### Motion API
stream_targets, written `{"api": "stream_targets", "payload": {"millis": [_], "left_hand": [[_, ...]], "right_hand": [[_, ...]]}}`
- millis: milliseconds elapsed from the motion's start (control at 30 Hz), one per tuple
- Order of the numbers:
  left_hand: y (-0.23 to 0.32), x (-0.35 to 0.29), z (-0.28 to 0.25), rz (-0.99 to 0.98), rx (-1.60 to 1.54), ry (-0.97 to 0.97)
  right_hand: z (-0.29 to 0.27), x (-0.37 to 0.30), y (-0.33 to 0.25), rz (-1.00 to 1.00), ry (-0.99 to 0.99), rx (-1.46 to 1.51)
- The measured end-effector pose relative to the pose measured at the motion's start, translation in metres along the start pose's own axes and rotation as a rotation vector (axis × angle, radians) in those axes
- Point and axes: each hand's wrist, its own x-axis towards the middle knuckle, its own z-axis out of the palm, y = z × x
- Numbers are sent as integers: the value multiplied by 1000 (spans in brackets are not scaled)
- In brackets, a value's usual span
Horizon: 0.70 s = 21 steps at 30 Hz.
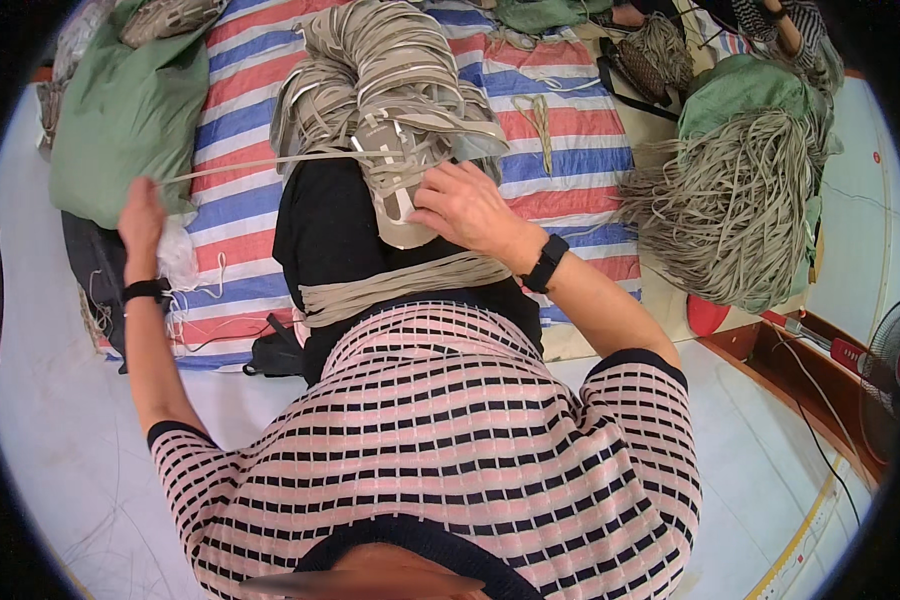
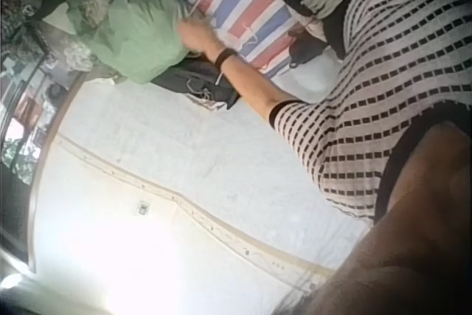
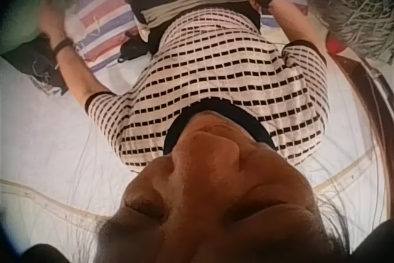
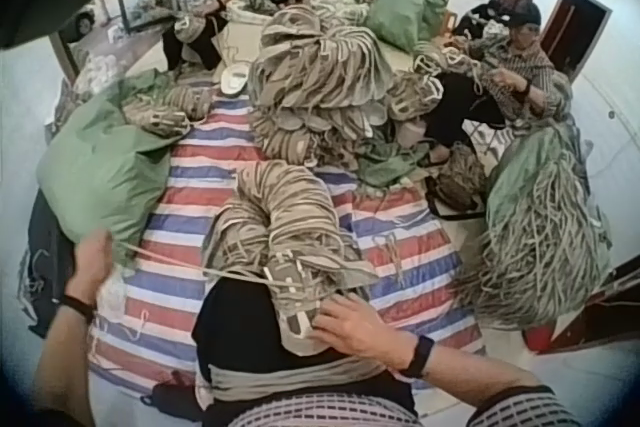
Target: Manually lacing and preparing shoe uppers with strings.
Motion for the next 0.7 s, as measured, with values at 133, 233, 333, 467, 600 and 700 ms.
{"api": "stream_targets", "payload": {"millis": [133,233,333,467,600,700], "left_hand": [[-131,11,-24,-194,-11,185],[-283,-27,-86,-104,204,293],[-279,-14,-67,-322,255,142],[-247,-37,-33,-502,-402,270],[-158,-33,-2,-715,-1324,365],[-93,-23,-14,-816,-1797,364]], "right_hand": [[4,-4,0,44,-49,25],[9,1,2,11,-27,132],[2,3,4,111,-98,168],[0,29,15,311,-165,260],[4,52,37,122,-109,103],[0,63,47,39,-303,-33]]}}
